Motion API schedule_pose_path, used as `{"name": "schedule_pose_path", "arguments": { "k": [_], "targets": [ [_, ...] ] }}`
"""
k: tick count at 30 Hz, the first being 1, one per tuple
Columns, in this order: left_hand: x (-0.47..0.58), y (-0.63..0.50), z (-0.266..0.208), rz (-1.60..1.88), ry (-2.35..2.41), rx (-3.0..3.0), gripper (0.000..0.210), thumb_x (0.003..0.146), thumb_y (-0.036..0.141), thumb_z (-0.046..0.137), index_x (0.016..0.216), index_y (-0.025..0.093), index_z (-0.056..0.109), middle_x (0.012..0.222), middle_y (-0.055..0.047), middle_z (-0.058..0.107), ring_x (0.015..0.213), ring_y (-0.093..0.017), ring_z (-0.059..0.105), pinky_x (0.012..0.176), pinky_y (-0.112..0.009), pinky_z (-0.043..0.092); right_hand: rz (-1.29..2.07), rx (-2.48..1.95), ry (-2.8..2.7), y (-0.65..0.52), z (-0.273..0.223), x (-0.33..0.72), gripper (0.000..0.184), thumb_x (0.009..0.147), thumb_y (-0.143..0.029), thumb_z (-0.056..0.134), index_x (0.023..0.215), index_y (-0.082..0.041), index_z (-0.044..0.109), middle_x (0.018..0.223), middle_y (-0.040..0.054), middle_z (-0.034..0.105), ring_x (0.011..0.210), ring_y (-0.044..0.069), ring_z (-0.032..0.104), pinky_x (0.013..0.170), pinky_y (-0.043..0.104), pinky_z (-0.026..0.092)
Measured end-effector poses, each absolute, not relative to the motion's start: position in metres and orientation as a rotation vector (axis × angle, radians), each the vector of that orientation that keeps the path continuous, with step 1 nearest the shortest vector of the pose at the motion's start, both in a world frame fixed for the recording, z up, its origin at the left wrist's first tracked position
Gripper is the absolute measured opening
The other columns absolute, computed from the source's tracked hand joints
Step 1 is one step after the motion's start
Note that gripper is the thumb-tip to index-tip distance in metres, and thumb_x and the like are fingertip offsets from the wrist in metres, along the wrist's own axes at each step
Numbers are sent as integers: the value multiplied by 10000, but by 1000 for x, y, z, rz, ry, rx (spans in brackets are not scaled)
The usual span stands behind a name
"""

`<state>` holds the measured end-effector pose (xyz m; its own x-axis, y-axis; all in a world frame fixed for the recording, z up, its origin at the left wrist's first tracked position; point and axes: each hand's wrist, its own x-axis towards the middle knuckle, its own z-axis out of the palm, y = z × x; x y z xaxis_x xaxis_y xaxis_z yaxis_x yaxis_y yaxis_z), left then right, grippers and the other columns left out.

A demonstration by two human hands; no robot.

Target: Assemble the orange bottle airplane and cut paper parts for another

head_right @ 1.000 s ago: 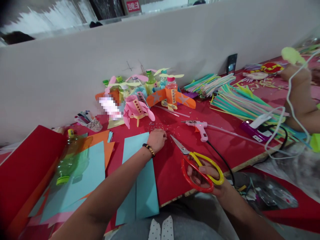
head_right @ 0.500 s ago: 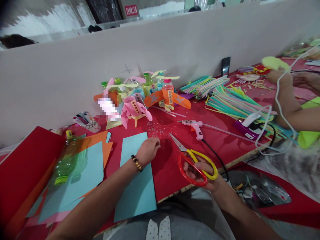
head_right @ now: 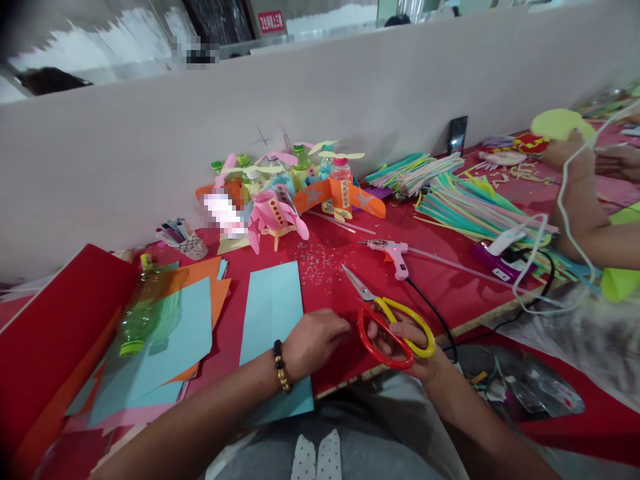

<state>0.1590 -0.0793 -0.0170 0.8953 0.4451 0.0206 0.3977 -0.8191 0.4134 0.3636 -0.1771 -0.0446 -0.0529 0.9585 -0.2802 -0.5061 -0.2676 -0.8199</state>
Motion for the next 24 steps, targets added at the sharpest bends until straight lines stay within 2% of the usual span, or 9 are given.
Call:
{"name": "schedule_pose_path", "arguments": {
  "k": [2,5,7,11,15,20,22,24],
  "targets": [
    [151,-59,-19,227,796,2679,155,932,258,494,917,211,641,889,-30,684,866,-176,580,810,-289,427,1572,-1002,-611,-178,-40,361,301,682,-425,680,922,-243,678,787,51,646,529,120,471,488,253,392],
    [138,-22,-23,315,1181,2701,148,881,270,584,989,179,626,997,-69,653,947,-210,554,907,-343,408,1613,-964,-643,-179,-37,358,273,701,-417,671,899,-229,667,668,27,596,511,112,460,474,236,369],
    [133,-3,-28,286,1335,2674,153,851,256,622,970,160,623,1014,-88,629,974,-217,543,921,-346,404,1629,-964,-684,-181,-37,357,265,714,-408,660,907,-225,659,642,19,584,487,105,457,436,218,329],
    [134,14,-41,257,1411,2614,70,871,202,568,851,154,614,939,-88,622,954,-220,548,896,-339,412,1595,-993,-761,-183,-42,354,329,712,-360,665,1016,-240,635,743,31,643,480,101,472,407,209,315],
    [137,12,-44,314,1465,2561,100,895,166,488,881,147,585,940,-108,623,934,-220,568,847,-340,425,1598,-976,-935,-185,-49,351,325,724,-371,678,995,-198,633,619,16,621,446,96,459,425,221,347],
    [127,-2,-28,396,1392,2482,59,852,152,512,863,196,551,804,-21,635,754,-167,586,696,-275,429,1601,-1044,-971,-190,-56,353,342,753,-384,694,1023,-192,607,554,-28,569,378,56,403,377,175,292],
    [124,-15,-19,457,1270,2416,93,803,115,525,813,203,555,772,-2,631,719,-150,578,674,-257,422,1500,-1146,-958,-192,-52,355,458,739,-343,729,1156,-228,577,624,-34,589,413,62,449,382,169,345],
    [125,-34,-9,501,1121,2333,133,771,83,510,781,201,570,770,-2,636,714,-140,577,672,-243,426,1311,-1282,-1039,-193,-45,354,680,701,-322,770,1320,-276,494,845,13,660,569,109,583,461,206,477]
  ]
}}
